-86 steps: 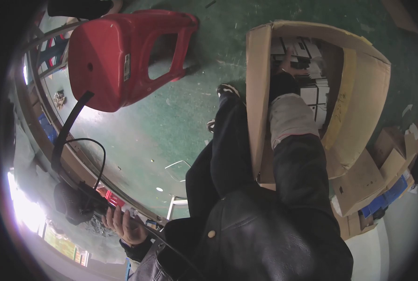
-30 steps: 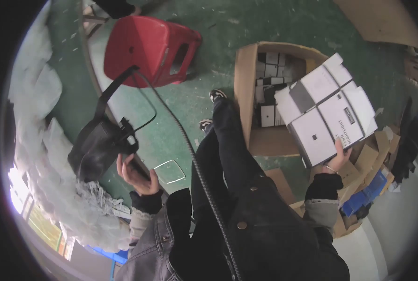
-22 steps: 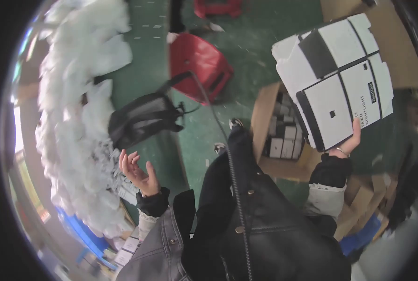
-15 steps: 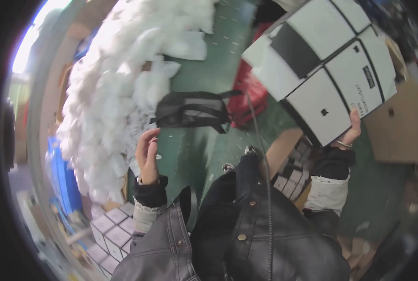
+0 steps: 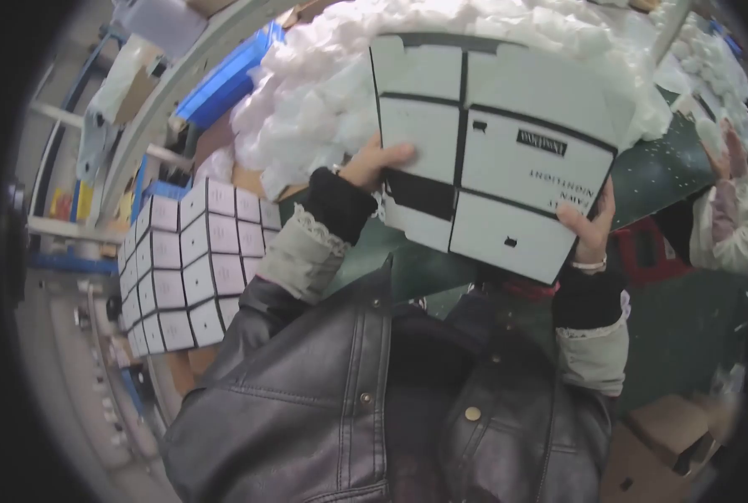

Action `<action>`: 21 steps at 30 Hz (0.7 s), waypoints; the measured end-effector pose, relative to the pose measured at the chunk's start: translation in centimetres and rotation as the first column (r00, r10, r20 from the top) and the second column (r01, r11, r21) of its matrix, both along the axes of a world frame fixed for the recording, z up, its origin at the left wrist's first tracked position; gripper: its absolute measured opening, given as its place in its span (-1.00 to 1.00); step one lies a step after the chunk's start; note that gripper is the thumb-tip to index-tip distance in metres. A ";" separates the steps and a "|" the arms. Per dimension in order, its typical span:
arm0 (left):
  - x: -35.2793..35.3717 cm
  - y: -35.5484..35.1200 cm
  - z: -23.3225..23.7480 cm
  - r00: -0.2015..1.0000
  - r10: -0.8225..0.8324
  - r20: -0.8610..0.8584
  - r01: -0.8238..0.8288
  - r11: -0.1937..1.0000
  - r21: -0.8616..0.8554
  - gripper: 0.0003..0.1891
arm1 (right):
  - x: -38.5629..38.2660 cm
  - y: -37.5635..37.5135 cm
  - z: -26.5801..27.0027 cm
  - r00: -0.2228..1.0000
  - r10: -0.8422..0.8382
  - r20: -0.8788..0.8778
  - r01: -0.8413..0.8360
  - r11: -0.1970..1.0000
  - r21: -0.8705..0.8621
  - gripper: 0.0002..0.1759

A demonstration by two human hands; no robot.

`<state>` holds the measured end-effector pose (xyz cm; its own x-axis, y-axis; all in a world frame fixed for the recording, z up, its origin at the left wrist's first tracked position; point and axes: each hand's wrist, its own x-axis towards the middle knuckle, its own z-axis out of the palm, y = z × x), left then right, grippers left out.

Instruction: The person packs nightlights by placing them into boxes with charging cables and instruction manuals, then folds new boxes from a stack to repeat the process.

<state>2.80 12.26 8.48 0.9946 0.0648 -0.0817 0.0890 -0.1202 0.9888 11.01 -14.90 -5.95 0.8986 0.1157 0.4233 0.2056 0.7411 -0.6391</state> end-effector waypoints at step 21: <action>-24.4 1.4 -1.8 0.287 0.956 0.055 -0.797 0.270 -0.541 -0.72 | 10.9 4.8 2.5 0.754 0.601 -0.267 -0.583 0.422 -0.694 -0.44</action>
<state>-21.57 13.65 6.64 0.2768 0.9597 -0.0488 -0.4048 0.1625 0.8998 21.94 -10.10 -3.44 0.4811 0.8759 -0.0374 -0.0823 0.0027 -0.9966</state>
